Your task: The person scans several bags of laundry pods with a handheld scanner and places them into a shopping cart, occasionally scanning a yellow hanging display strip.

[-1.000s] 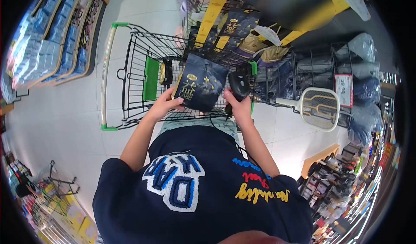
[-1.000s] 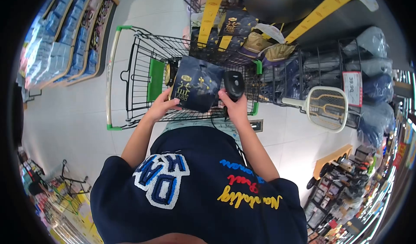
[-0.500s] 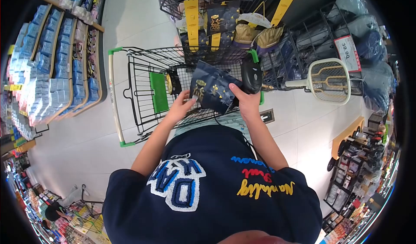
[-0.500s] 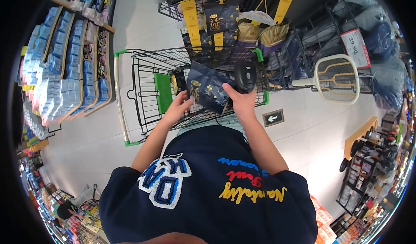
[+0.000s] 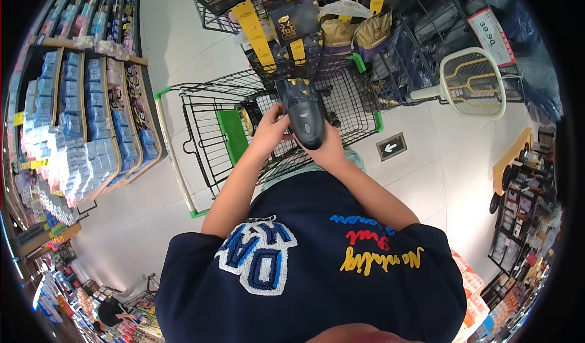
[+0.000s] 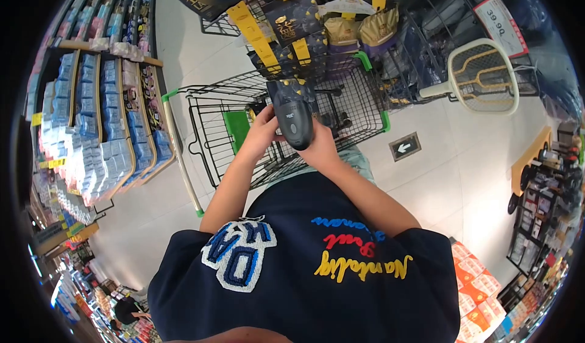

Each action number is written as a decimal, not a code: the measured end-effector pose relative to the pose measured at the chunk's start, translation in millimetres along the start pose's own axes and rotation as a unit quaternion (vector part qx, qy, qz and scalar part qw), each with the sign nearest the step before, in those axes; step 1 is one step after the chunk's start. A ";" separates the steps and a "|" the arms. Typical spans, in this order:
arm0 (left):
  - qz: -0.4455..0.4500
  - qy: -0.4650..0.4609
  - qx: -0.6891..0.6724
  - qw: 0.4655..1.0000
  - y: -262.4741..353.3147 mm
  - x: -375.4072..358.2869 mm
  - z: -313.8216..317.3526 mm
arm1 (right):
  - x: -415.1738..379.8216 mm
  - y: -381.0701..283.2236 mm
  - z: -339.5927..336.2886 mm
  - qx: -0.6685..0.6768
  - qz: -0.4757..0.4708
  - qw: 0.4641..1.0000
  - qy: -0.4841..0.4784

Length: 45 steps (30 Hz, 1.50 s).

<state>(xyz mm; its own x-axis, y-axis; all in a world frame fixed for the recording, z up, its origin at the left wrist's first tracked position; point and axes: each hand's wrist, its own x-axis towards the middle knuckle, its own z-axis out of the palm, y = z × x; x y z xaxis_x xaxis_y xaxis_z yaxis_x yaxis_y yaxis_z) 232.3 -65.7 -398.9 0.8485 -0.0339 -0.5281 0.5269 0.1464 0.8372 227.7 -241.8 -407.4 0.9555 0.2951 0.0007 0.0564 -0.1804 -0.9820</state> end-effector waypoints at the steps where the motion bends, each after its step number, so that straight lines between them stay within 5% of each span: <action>1: 0.010 -0.003 0.039 0.999 0.3 0.6 -0.5 | -0.3 0.3 -0.3 -0.013 0.006 1.000 -0.007; 5: 0.005 -0.042 0.034 0.999 -16.6 16.1 -5.3 | -0.7 21.4 2.2 -0.043 0.045 0.997 -0.044; 10: 0.080 0.055 0.214 0.972 -37.4 35.6 -7.7 | -1.5 32.8 -16.5 -0.021 0.056 0.998 -0.031; 12: 0.077 0.071 0.385 0.917 -5.8 28.9 -14.1 | -0.8 33.3 -28.6 -0.035 0.074 0.997 -0.012; 16: 0.186 0.152 0.509 0.827 18.3 49.1 -34.3 | 0.8 46.3 -45.5 -0.039 0.117 0.992 0.002; 24: 0.475 0.258 0.604 0.586 108.1 124.3 -85.3 | 5.0 57.1 -53.9 -0.010 0.123 0.992 0.023; 28: 0.403 0.341 0.655 0.540 145.0 133.7 -80.2 | 6.2 55.4 -56.4 -0.005 0.105 0.994 0.017; 45: 0.408 0.377 0.634 0.538 151.4 165.4 -101.4 | 10.6 63.2 -61.2 0.021 0.119 0.993 0.009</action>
<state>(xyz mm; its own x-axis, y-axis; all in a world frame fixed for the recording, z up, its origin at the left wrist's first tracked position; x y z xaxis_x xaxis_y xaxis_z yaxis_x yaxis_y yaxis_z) 447.5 51.1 -373.9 0.8132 0.0118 0.5818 0.0105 -0.9999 0.0057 259.1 -307.4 -457.9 0.9450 0.2326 -0.2298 -0.1838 -0.2034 -0.9617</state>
